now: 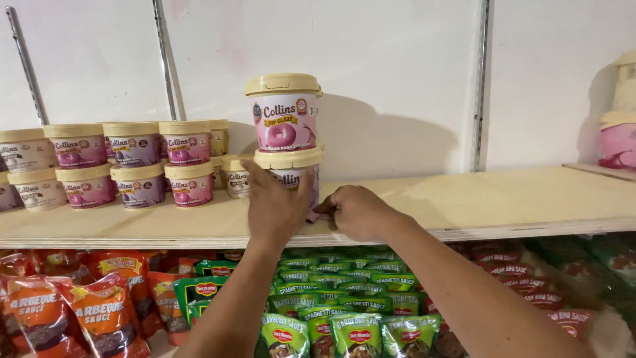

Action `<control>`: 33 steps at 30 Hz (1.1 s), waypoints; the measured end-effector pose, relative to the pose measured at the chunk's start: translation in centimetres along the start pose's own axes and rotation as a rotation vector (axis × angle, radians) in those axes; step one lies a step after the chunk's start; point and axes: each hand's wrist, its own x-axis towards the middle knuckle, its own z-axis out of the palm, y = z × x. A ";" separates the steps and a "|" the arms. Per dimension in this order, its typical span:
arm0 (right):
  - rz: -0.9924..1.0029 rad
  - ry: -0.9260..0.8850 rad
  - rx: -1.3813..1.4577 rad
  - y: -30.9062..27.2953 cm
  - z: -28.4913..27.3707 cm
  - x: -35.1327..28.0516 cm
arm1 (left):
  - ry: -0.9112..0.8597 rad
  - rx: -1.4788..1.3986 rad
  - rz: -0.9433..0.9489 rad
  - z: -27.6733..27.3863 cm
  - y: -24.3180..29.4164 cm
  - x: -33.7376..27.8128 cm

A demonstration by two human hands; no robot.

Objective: Wiping down dip glaze containers and cleaning the shelf surface with a cloth.

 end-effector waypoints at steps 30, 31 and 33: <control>0.204 -0.155 -0.408 14.6 -18.2 -11.1 | -0.425 0.509 -0.503 -3.6 5.8 0.0; 0.208 -0.149 -0.409 19.6 -20.8 -11.8 | -0.426 0.505 -0.497 -3.4 5.9 0.0; 0.429 -0.097 -0.593 28.4 -25.8 -13.3 | -0.400 0.518 -0.495 -3.5 5.7 -0.2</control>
